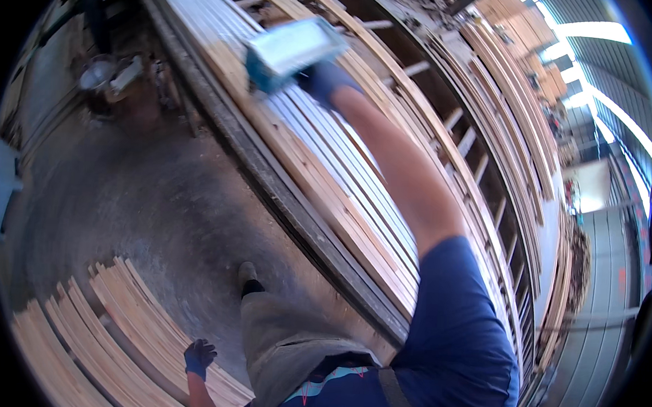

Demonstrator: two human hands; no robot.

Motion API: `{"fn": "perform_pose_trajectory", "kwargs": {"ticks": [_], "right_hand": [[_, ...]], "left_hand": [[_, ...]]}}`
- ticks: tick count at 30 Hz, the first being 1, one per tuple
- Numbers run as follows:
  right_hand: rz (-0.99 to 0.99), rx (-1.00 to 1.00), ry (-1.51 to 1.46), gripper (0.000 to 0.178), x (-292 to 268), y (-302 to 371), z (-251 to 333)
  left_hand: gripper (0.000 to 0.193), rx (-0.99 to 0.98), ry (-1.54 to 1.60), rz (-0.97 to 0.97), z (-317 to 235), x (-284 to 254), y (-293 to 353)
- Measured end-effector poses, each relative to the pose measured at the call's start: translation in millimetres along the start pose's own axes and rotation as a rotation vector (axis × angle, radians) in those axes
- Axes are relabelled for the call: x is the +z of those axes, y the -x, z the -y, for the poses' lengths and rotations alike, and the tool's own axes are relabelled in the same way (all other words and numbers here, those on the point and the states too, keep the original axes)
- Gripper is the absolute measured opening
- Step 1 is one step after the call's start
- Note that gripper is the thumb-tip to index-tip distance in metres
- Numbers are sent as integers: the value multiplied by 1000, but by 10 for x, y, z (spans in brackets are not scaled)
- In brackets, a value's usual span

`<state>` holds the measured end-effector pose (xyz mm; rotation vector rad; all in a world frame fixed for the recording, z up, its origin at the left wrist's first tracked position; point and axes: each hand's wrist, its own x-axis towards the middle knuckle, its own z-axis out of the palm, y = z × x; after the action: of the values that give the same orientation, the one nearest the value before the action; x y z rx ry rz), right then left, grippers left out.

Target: The person assembles a wooden panel by placing planks onto a metal frame and applying a white adhesive substance. They use a brush to spread the adhesive and a roller to press the planks into place, ensuring they are aligned and secure. The process involves repetitive handling of planks and tools within a workshop environment.

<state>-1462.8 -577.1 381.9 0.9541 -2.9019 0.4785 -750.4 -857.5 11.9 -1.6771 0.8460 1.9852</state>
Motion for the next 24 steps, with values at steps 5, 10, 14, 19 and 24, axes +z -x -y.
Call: {"fn": "perform_pose_trajectory", "kwargs": {"ticks": [5, 10, 14, 19, 24], "right_hand": [[147, 293, -83, 29, 21, -23, 340], [115, 293, 45, 35, -326, 1569, 316], [303, 393, 69, 22, -675, 3261, 277], [130, 500, 28, 12, -888, 5880, 164], [69, 1057, -611, 41, -1071, 8395, 243]], "left_hand": [[32, 65, -48, 47, -103, -144, -83], [39, 54, -259, 103, -435, 168, -201], [37, 86, -397, 166, -711, 438, -259], [32, 126, -743, 127, -825, 908, 110], [32, 56, -828, 202, -753, 727, 76]]}}
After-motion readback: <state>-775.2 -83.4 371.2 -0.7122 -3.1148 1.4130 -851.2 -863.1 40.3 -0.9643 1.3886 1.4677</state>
